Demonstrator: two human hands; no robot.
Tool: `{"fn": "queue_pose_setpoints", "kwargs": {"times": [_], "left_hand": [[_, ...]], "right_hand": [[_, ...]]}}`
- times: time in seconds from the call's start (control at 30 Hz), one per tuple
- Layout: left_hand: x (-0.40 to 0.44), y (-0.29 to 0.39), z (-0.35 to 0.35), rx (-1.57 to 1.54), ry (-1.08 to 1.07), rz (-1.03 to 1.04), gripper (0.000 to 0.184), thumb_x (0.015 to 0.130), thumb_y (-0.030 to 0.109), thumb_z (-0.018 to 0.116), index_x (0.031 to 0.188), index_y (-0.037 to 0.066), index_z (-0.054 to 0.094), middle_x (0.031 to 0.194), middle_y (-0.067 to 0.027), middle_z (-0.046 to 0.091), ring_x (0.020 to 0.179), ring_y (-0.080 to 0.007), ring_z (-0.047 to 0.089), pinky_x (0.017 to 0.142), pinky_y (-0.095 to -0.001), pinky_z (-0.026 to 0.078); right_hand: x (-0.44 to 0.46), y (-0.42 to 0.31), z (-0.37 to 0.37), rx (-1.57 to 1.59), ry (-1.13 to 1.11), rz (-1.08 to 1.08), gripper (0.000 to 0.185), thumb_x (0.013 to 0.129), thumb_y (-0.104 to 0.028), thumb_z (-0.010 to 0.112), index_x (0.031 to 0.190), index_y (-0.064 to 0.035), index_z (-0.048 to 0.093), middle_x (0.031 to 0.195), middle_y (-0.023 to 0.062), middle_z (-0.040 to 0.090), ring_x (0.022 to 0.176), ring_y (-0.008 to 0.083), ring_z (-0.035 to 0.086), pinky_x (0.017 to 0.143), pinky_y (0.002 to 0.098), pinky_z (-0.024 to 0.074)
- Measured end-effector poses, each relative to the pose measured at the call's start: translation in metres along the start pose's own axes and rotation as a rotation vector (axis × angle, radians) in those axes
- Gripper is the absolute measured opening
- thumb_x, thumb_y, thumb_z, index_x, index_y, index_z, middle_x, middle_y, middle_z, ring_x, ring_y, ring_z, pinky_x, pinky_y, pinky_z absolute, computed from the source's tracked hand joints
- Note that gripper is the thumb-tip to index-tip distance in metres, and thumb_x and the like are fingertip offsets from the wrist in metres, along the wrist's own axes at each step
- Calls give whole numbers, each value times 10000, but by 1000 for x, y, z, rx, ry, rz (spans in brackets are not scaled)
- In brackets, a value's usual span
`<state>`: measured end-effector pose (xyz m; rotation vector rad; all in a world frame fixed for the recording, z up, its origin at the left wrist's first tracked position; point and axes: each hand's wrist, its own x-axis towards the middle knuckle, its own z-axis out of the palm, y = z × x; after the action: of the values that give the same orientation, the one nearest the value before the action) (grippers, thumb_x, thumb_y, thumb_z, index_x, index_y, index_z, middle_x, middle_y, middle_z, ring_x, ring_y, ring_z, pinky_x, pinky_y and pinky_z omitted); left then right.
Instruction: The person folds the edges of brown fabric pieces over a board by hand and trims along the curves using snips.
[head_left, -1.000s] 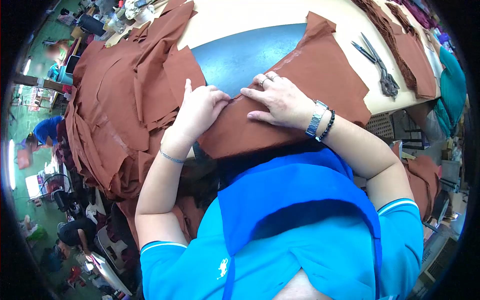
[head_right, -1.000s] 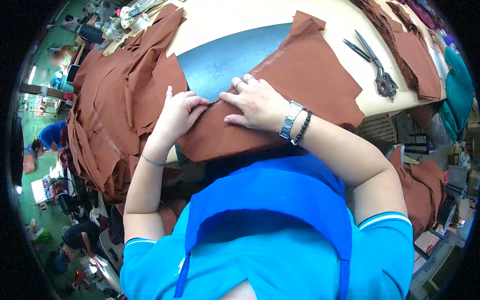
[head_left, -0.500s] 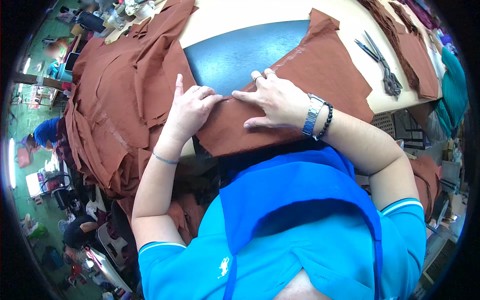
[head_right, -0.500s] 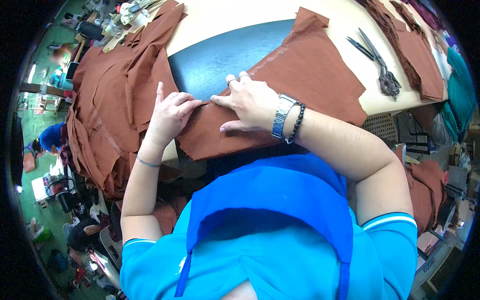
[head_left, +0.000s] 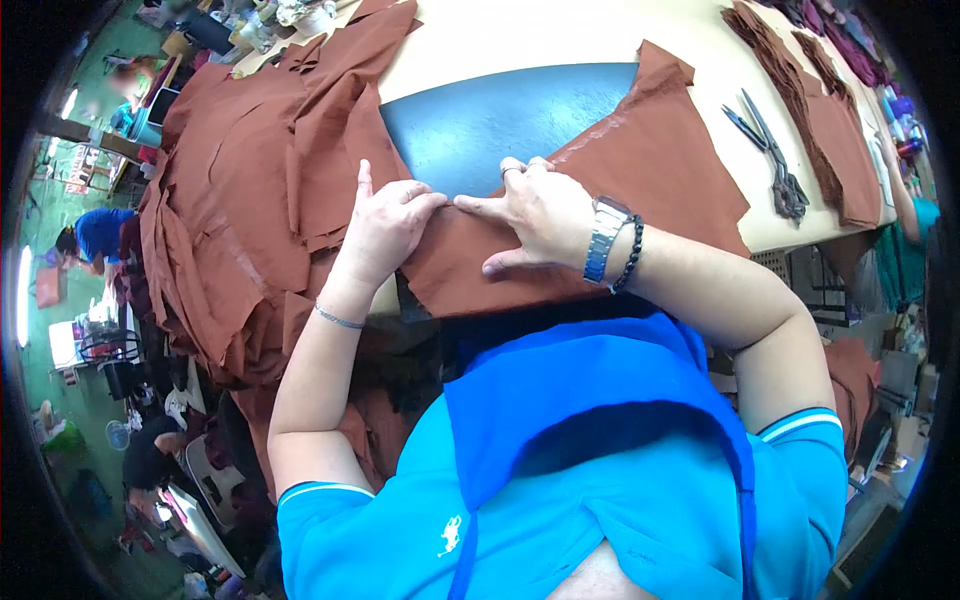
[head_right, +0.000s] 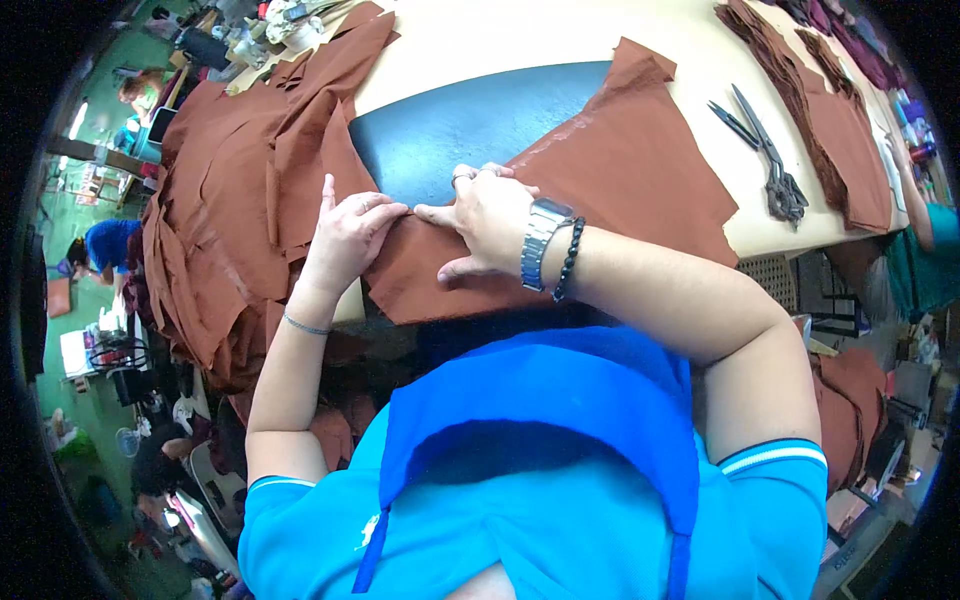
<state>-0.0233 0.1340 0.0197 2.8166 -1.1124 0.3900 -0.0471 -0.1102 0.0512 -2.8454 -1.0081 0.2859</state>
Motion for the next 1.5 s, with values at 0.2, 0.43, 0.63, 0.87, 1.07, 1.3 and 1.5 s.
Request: {"fn": "queue_pose_setpoints", "kwargs": {"times": [0.2,0.43,0.63,0.87,1.07,1.3,1.5], "left_hand": [[-3,4,0,33,-22,-51,195,871,142,632,1023,213,732,1062,36,653,1048,-147,627,1085,-701,269],[-46,48,-21,43,202,-436,594,867,586,614,1160,71,567,1098,-127,571,1077,-323,541,980,-505,359],[-68,100,-26,-133,121,-618,411,782,456,750,894,91,600,932,-80,593,921,-282,585,828,-428,402],[-63,90,-14,-1086,478,-844,94,1006,115,521,1067,45,511,902,-67,529,852,-189,524,803,-253,416],[-144,34,-95,-1169,944,-962,349,1002,199,477,1263,-2,594,1244,-87,613,1169,-172,554,1060,-330,399],[-333,-3,-253,-690,1937,-1387,391,994,260,453,1215,-7,632,1218,-169,660,1128,-303,634,1015,-456,491],[-408,16,-351,259,1960,-1078,444,937,211,401,1261,-67,524,1287,-238,572,1210,-385,566,1013,-500,466]], "right_hand": [[-5,1,0,67,12,1,850,735,-701,682,1447,-281,485,1122,268,503,992,448,579,784,482,552],[-49,57,9,22,187,-179,753,868,-620,598,1434,-141,465,1428,199,430,1351,391,424,1083,634,329],[-58,42,37,140,246,-9,759,876,-574,620,1480,-167,404,1549,187,320,1464,376,253,1155,651,157],[-43,20,24,355,241,41,686,903,-361,670,1488,-137,391,1558,178,330,1472,373,250,1155,639,159],[-20,65,14,477,485,11,610,942,-248,637,1472,-59,401,1515,181,406,1446,336,320,1186,464,231],[-11,139,49,316,509,185,500,997,-311,562,1425,-69,470,1472,181,458,1409,333,374,1163,431,282],[-12,130,45,306,496,172,489,993,-319,570,1410,-78,486,1454,162,481,1384,313,409,1156,440,280]]}}
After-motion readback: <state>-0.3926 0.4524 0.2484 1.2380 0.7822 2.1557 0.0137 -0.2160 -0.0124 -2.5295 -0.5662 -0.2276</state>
